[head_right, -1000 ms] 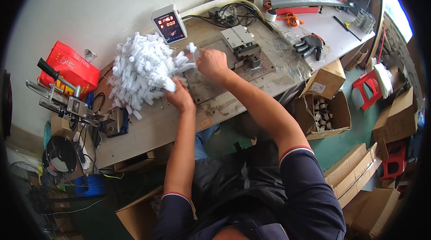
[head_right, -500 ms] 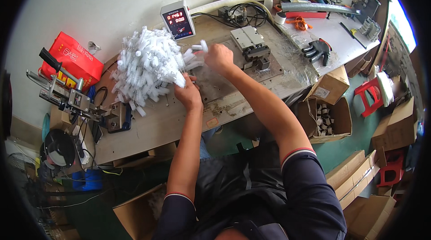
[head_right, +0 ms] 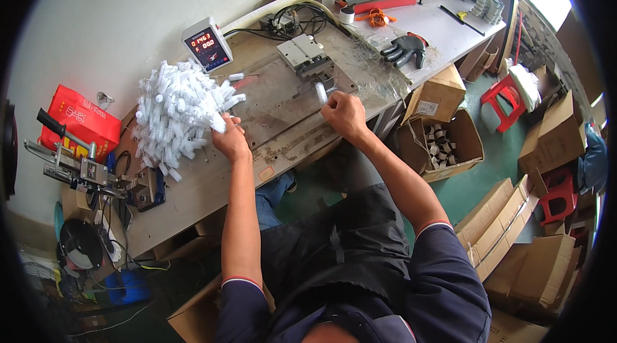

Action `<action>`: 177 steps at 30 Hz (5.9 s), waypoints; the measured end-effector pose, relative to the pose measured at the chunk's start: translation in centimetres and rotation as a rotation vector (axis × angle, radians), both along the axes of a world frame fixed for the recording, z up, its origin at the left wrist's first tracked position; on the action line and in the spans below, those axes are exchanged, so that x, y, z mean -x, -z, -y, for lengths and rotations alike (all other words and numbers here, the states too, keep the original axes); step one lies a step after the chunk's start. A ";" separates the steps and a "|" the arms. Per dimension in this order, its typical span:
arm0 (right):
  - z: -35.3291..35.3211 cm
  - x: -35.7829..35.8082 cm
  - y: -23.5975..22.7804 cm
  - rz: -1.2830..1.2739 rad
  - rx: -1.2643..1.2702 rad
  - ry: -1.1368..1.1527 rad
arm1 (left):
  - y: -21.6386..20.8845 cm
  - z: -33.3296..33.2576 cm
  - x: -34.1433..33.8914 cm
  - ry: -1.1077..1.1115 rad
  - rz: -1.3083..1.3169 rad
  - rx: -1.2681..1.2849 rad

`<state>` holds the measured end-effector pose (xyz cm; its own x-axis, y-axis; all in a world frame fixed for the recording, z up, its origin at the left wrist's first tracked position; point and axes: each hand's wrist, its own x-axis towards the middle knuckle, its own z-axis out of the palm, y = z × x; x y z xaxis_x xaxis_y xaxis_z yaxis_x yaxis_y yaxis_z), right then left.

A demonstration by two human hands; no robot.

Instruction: The person assembles small white plastic components using a manual press machine.

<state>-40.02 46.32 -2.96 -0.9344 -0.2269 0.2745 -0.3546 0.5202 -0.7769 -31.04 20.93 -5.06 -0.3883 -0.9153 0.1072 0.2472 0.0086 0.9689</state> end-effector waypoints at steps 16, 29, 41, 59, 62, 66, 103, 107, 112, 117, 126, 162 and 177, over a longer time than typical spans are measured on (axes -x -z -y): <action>1.4 2.5 -0.2 0.075 -0.026 0.055 | -0.3 -0.1 -0.2 0.024 0.039 0.021; 1.7 2.4 0.2 0.018 -0.056 0.084 | -0.6 -0.4 -0.5 0.038 0.066 0.013; 2.5 1.6 0.5 -0.053 -0.010 0.179 | 1.0 -1.1 0.1 -0.036 0.194 0.548; 2.1 1.8 0.7 -0.032 0.066 0.185 | -1.5 -10.3 4.7 0.237 0.594 1.009; 1.9 1.7 0.7 -0.053 0.078 0.199 | -1.5 -10.8 4.6 0.240 0.637 1.068; 1.9 1.8 1.0 -0.110 0.103 0.225 | -1.4 -11.2 4.4 0.262 0.653 1.141; -0.4 2.2 -0.2 0.367 0.733 -0.246 | -3.7 -8.4 2.0 0.771 0.474 0.136; -0.4 2.6 0.1 0.400 0.705 -0.269 | -1.3 -8.5 2.3 0.612 0.443 0.661; -0.9 2.7 0.3 0.423 0.828 -0.350 | 0.3 -9.1 1.7 0.374 0.326 1.130; -0.9 2.5 -0.1 0.443 0.916 -0.393 | 0.2 -9.3 0.9 0.368 0.326 1.257; -1.3 2.8 0.6 0.450 0.843 -0.369 | -0.4 -9.9 1.2 0.355 0.227 1.158; 17.8 -4.7 -1.5 -0.492 -0.148 -0.589 | 1.6 3.0 -6.2 -0.365 -0.126 0.119; 20.9 -4.6 -2.5 -0.643 -0.425 -0.647 | 2.1 2.4 -5.3 -0.399 0.088 0.435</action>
